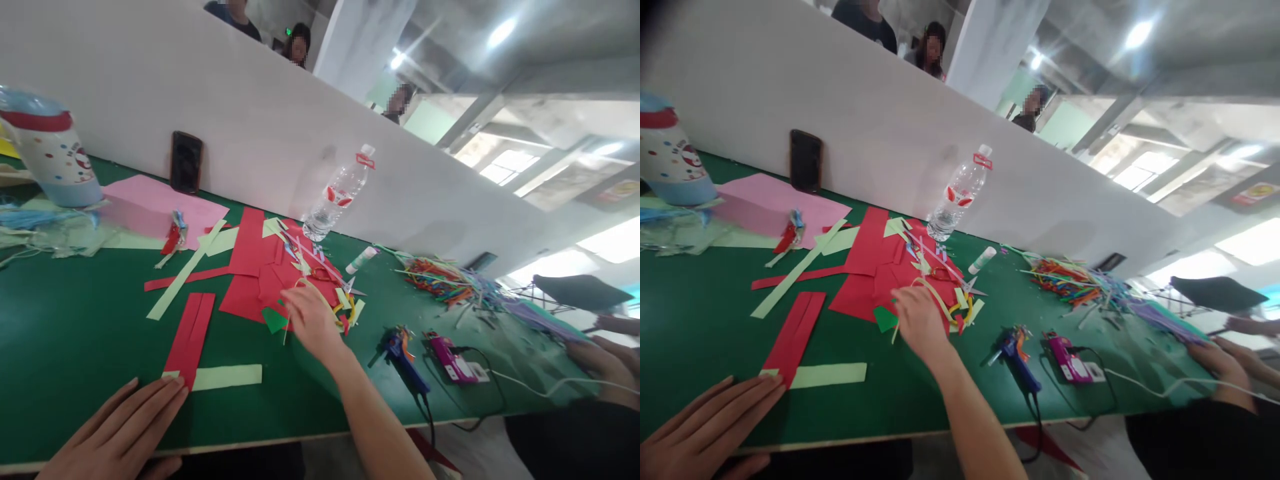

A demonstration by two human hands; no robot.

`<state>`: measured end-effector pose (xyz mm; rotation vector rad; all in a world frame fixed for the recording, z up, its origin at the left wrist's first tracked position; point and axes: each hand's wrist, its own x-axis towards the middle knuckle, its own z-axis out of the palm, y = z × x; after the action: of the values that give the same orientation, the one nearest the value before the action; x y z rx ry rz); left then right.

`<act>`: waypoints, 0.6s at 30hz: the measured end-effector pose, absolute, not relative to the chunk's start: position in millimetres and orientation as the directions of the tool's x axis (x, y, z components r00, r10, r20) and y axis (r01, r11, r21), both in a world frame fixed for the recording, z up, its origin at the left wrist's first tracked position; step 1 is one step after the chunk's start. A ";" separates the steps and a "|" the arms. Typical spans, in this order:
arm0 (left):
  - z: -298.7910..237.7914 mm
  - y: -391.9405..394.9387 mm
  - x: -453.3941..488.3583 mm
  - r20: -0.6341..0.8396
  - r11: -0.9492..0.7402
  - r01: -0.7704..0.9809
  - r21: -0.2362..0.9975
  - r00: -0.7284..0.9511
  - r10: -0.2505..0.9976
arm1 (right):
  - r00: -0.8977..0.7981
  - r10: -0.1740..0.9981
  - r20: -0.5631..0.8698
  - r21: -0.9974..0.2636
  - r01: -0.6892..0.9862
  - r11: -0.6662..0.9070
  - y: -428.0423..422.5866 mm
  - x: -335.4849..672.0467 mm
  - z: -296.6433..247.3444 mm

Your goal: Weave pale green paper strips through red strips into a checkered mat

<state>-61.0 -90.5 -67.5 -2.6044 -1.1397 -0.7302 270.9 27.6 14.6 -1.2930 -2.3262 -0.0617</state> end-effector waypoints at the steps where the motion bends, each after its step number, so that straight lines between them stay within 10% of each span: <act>1: -67.7 -90.7 -61.0 0.515 -0.677 0.736 0.019 0.573 0.637 | -0.384 0.815 0.435 -0.182 0.848 0.497 35.8 281.5 14.2; 18: -52.7 -94.2 -53.4 0.501 -0.568 0.814 -0.123 0.545 0.672 | -0.177 0.878 0.446 -0.223 0.927 0.300 74.1 312.3 -20.2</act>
<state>-53.4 -94.2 -52.7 -2.4428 -1.2231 -0.5781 312.3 74.1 -20.2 -1.6022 -2.0810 -0.1336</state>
